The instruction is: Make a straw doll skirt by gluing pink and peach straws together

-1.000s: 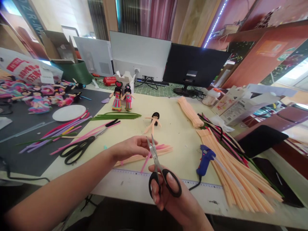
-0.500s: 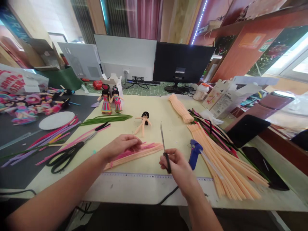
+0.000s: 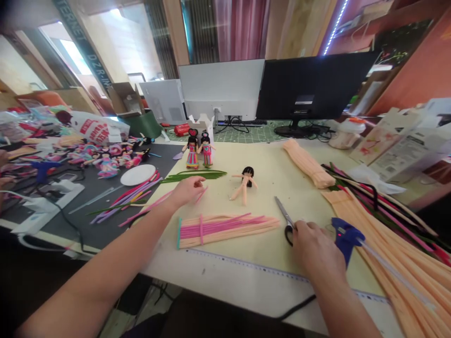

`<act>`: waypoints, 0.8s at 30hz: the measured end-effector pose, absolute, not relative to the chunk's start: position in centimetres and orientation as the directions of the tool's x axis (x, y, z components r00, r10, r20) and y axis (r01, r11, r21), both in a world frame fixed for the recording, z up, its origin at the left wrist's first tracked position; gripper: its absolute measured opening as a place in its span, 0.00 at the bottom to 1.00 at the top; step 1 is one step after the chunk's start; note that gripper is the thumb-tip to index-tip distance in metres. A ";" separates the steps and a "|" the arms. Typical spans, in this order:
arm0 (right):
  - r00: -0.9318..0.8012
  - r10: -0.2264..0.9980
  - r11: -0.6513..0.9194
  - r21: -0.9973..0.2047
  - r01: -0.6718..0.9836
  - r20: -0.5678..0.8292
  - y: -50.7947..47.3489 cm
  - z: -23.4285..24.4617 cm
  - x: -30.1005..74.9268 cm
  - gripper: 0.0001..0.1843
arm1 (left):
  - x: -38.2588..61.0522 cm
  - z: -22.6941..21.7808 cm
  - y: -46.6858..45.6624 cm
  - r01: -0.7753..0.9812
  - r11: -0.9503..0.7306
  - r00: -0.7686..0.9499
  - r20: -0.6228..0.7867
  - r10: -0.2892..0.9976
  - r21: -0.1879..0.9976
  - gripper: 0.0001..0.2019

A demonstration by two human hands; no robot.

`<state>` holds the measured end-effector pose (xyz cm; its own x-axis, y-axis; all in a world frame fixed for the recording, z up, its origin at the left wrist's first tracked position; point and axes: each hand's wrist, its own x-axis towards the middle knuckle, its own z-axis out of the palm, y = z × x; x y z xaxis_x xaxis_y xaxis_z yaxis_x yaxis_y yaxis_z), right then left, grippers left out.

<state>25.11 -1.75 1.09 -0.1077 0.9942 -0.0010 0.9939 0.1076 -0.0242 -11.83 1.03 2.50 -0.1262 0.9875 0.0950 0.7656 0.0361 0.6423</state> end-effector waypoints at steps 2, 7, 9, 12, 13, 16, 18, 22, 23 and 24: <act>-0.178 0.980 0.183 -0.050 0.982 0.084 -2.3 1.1 25.2 0.12 | -13.9 3.1 0.2 0.791 0.059 -0.157 0.110 0.981 0.609 0.17; -0.257 0.942 0.306 -0.233 0.923 0.216 -3.9 0.4 24.4 0.12 | -19.7 5.4 -5.1 0.905 0.179 -0.200 0.015 0.980 0.385 0.15; -0.282 0.936 0.340 -0.338 0.877 0.210 -4.5 -0.1 23.3 0.14 | -20.7 5.5 -6.9 0.932 0.217 -0.199 -0.090 0.976 0.291 0.15; -0.337 0.922 0.387 -0.455 0.802 0.191 -5.5 -0.5 21.2 0.17 | -20.6 4.5 -7.8 0.958 0.245 -0.229 -0.119 0.966 0.146 0.14; -0.354 0.915 0.402 -0.476 0.782 0.191 -5.9 -0.6 20.6 0.18 | -20.2 4.0 -7.7 0.961 0.258 -0.246 -0.112 0.963 0.099 0.14; -0.393 0.896 0.441 -0.506 0.741 0.205 -7.0 -0.7 19.7 0.19 | -19.1 2.9 -7.0 0.959 0.279 -0.273 -0.113 0.955 0.040 0.11; -0.408 0.891 0.450 -0.518 0.728 0.200 -7.7 -0.8 19.8 0.19 | -19.0 2.9 -6.6 0.958 0.283 -0.276 -0.115 0.954 0.044 0.10; -0.430 0.889 0.433 -0.591 0.680 0.157 -8.8 -0.2 19.6 0.17 | -20.7 5.1 -7.3 0.945 0.305 -0.292 -0.119 0.949 0.121 0.12; -0.438 0.890 0.415 -0.628 0.659 0.128 -9.0 0.2 19.1 0.16 | -21.1 6.0 -7.6 0.920 0.315 -0.296 -0.113 0.948 0.233 0.13; -0.454 0.887 0.389 -0.672 0.630 0.087 -9.3 0.7 18.4 0.16 | -21.2 6.9 -8.0 0.873 0.312 -0.293 -0.109 0.950 0.373 0.14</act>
<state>18.45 -9.27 0.69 -0.4542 0.8866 0.0874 0.6303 0.3891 -0.6719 -21.25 -8.04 6.92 -0.2934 0.9498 -0.1086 0.8734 0.3125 0.3735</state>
